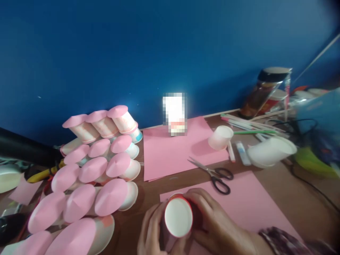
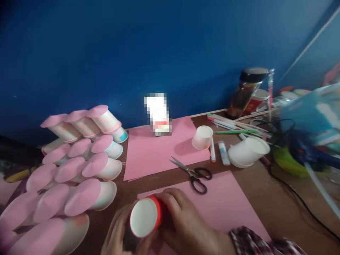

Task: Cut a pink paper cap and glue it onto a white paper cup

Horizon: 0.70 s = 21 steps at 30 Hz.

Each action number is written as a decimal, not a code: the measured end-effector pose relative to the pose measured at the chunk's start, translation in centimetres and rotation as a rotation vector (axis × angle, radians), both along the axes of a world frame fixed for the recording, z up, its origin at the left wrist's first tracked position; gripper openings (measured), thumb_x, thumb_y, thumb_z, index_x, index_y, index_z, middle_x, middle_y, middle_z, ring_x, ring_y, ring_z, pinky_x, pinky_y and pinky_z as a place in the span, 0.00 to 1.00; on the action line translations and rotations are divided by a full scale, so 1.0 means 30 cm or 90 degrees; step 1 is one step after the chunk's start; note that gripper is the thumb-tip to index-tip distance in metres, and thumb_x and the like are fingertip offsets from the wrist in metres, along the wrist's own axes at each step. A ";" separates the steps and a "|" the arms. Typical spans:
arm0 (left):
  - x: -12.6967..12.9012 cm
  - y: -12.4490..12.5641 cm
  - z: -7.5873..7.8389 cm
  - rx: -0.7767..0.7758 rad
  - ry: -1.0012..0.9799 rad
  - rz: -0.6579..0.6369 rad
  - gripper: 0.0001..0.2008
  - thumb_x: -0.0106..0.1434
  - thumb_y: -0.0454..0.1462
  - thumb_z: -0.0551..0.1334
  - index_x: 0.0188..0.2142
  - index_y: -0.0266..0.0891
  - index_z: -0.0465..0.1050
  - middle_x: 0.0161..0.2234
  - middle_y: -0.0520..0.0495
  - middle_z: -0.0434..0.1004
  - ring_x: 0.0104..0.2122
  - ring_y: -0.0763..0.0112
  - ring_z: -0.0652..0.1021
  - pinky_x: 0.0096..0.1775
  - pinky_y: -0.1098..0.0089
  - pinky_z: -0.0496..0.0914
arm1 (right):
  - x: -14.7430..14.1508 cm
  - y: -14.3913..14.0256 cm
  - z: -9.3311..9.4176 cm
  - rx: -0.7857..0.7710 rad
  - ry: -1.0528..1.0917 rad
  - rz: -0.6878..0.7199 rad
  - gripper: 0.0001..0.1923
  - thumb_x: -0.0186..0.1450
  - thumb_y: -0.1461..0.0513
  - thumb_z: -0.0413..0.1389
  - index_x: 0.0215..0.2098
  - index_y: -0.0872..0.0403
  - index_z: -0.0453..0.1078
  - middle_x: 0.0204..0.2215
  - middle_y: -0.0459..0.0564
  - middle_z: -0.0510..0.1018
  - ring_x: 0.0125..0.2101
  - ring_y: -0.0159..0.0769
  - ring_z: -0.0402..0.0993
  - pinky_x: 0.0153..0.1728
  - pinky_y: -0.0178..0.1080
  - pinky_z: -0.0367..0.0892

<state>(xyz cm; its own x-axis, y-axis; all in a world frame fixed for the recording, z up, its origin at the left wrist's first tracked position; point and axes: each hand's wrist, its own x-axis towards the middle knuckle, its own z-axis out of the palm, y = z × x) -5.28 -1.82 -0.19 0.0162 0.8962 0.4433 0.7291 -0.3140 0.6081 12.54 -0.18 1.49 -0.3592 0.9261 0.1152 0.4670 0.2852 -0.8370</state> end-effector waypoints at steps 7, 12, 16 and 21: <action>-0.007 0.013 -0.005 -0.009 -0.009 -0.031 0.24 0.54 0.46 0.64 0.47 0.37 0.65 0.40 0.40 0.72 0.41 0.59 0.75 0.39 0.62 0.72 | 0.040 -0.024 0.080 0.003 -0.065 0.030 0.30 0.56 0.67 0.59 0.56 0.52 0.59 0.50 0.54 0.70 0.49 0.40 0.67 0.50 0.41 0.64; 0.011 0.011 0.018 -0.036 -0.081 -0.025 0.24 0.54 0.48 0.64 0.46 0.37 0.66 0.41 0.40 0.72 0.40 0.58 0.74 0.39 0.61 0.71 | 0.158 -0.028 0.153 0.018 -0.221 -0.034 0.13 0.61 0.65 0.54 0.45 0.54 0.69 0.35 0.52 0.78 0.35 0.39 0.74 0.36 0.36 0.68; 0.006 0.015 0.016 -0.048 -0.092 -0.042 0.24 0.53 0.47 0.64 0.45 0.37 0.66 0.39 0.40 0.72 0.38 0.59 0.75 0.36 0.62 0.72 | 0.284 0.067 0.168 0.064 -0.369 -0.200 0.11 0.68 0.62 0.45 0.37 0.55 0.68 0.28 0.50 0.77 0.28 0.35 0.73 0.28 0.33 0.62; -0.001 0.016 0.019 -0.025 -0.071 -0.057 0.23 0.53 0.46 0.65 0.45 0.37 0.66 0.38 0.40 0.71 0.37 0.59 0.74 0.35 0.61 0.72 | 0.356 0.210 0.129 0.032 -0.564 -0.315 0.09 0.67 0.64 0.46 0.41 0.60 0.65 0.31 0.57 0.77 0.32 0.41 0.74 0.31 0.36 0.60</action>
